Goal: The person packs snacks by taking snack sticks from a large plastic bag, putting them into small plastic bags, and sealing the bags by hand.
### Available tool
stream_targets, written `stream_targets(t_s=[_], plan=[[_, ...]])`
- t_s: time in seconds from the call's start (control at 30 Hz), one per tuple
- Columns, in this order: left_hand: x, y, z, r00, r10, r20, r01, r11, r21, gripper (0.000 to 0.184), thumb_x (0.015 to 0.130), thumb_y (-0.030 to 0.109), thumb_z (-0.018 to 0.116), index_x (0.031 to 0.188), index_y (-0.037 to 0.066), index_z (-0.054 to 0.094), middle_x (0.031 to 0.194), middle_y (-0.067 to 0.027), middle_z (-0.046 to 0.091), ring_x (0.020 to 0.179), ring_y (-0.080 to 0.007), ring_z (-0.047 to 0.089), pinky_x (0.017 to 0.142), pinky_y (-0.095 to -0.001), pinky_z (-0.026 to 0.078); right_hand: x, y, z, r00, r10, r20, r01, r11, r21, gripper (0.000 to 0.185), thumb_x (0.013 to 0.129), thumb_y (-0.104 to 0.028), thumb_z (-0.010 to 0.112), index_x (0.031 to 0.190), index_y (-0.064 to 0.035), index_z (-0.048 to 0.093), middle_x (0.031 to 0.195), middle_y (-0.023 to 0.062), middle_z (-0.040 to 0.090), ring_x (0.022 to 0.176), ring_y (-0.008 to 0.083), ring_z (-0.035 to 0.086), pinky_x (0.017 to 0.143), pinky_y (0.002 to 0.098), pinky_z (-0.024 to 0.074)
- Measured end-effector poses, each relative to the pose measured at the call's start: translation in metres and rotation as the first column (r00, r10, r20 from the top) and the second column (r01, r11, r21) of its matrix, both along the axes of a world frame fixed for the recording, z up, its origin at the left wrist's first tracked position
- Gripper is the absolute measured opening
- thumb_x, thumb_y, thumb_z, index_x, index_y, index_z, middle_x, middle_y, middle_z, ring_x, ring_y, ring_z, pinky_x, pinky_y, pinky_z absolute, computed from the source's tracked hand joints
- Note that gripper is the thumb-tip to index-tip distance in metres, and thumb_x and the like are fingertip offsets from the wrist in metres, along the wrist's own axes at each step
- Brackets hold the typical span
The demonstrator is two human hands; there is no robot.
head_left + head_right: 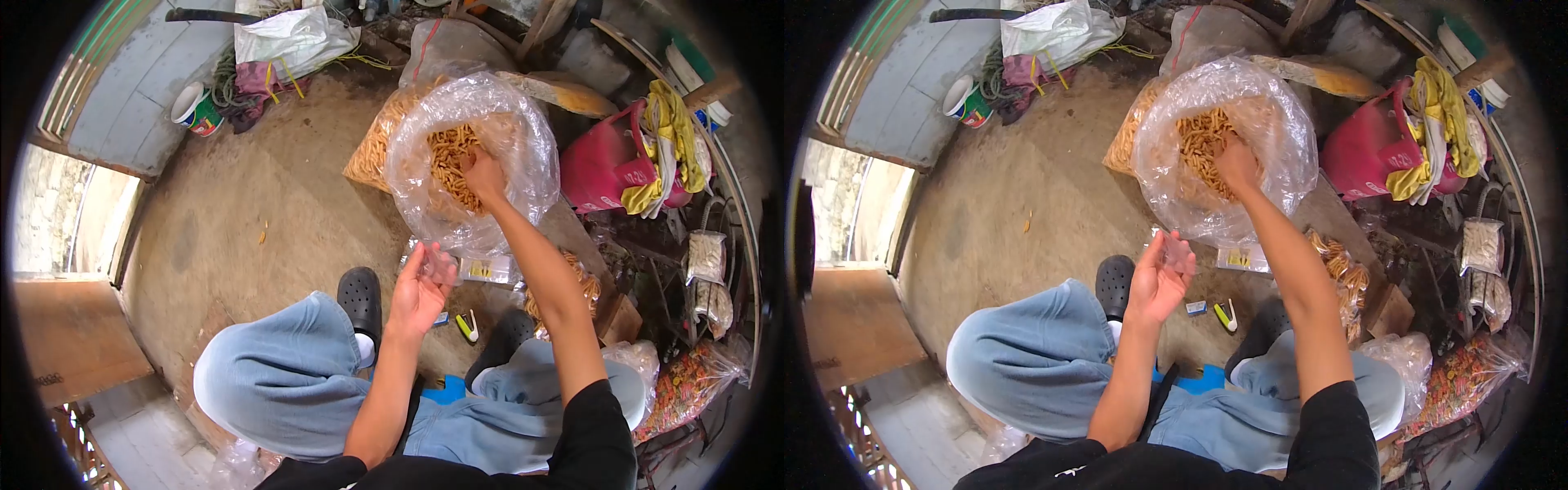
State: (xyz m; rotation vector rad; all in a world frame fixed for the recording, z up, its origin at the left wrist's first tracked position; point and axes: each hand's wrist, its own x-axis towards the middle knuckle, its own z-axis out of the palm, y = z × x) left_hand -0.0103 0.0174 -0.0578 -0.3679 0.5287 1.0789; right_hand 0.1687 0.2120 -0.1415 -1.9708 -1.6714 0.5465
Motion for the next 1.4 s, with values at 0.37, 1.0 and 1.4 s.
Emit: stream_targets(t_s=[0.37, 1.0, 1.4], plan=[[0.006, 0.005, 0.000, 1.000, 0.010, 0.000, -0.010, 1.000, -0.005, 0.019, 0.096, 0.024, 0.055, 0.100, 0.009, 0.065, 0.097, -0.0032, 0.069, 0.094, -0.0180, 0.066, 0.083, -0.0370, 0.056, -0.023, 0.071, -0.021, 0.957, -0.170, 0.237, 0.177, 0.984, -0.008, 0.041, 0.086, -0.038, 0.061, 0.107, -0.0025, 0.058, 0.095, 0.0218, 0.067, 0.090, 0.0402, 0.065, 0.078, 0.0485, 0.0529], [-0.004, -0.007, 0.048, 0.996, 0.073, 0.057, -0.081, 0.985, 0.151, 0.017, 0.096, 0.026, 0.052, 0.091, 0.015, 0.064, 0.104, -0.0027, 0.068, 0.096, -0.0195, 0.065, 0.088, -0.0398, 0.051, 0.013, -0.129, 0.133, 0.409, -0.161, -0.898, -0.023, 0.982, -0.186, 0.027, 0.093, -0.016, 0.058, 0.114, 0.0003, 0.061, 0.090, 0.0054, 0.068, 0.064, 0.0058, 0.051, 0.058, 0.0212, 0.0401], [-0.008, -0.022, 0.091, 0.959, 0.014, 0.284, -0.085, 0.967, 0.239, 0.021, 0.097, 0.025, 0.049, 0.091, 0.014, 0.065, 0.111, -0.0052, 0.067, 0.103, -0.0216, 0.063, 0.095, -0.0426, 0.048, 0.001, -0.243, 0.262, 0.623, 0.220, -0.751, -0.214, 0.971, 0.107, 0.018, 0.085, -0.005, 0.068, 0.103, -0.0016, 0.066, 0.090, 0.0013, 0.067, 0.078, 0.0040, 0.056, 0.066, 0.0192, 0.0413]])
